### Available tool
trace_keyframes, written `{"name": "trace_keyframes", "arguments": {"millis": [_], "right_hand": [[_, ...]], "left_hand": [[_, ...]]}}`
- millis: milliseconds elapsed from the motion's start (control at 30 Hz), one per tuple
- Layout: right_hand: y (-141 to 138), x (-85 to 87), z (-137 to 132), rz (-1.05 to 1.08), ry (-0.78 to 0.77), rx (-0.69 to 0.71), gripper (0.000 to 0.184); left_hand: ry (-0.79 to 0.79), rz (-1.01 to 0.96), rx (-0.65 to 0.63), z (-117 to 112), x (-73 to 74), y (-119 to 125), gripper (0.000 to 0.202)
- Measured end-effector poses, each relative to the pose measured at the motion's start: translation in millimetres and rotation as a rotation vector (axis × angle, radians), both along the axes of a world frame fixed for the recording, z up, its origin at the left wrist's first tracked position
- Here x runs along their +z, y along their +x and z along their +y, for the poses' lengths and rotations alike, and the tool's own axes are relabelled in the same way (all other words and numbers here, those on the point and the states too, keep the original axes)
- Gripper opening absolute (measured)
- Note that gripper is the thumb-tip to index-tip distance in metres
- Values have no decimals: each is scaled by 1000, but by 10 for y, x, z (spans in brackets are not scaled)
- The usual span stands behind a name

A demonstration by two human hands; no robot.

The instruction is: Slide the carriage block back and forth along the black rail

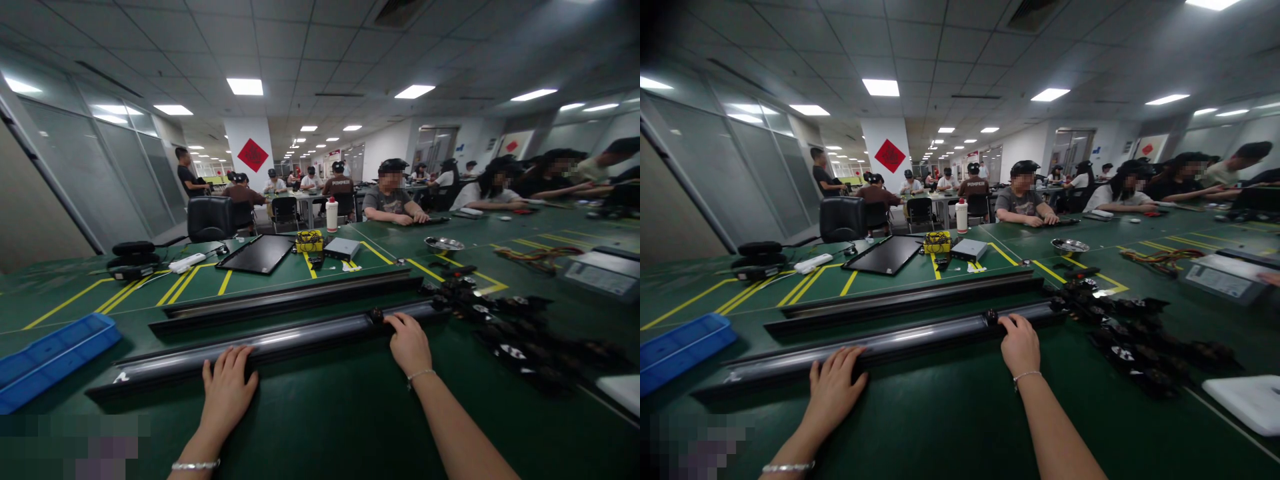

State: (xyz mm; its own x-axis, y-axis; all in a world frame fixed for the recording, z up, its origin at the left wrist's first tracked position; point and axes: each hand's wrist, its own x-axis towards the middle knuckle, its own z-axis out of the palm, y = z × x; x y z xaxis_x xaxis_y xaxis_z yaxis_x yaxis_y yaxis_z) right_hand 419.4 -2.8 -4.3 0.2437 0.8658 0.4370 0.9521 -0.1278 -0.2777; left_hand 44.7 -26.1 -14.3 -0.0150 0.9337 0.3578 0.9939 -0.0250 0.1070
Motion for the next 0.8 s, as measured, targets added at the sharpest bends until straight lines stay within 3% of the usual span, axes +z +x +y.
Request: {"name": "trace_keyframes", "arguments": {"millis": [500, 800], "right_hand": [[37, -34, 15, -26, 11, -5, 43], [93, -46, 1, -76, 61, -104, 41]], "left_hand": [[-7, -7, 7, 16, -16, -14, 43], [1, 0, 1, 20, -25, -21, 43]]}}
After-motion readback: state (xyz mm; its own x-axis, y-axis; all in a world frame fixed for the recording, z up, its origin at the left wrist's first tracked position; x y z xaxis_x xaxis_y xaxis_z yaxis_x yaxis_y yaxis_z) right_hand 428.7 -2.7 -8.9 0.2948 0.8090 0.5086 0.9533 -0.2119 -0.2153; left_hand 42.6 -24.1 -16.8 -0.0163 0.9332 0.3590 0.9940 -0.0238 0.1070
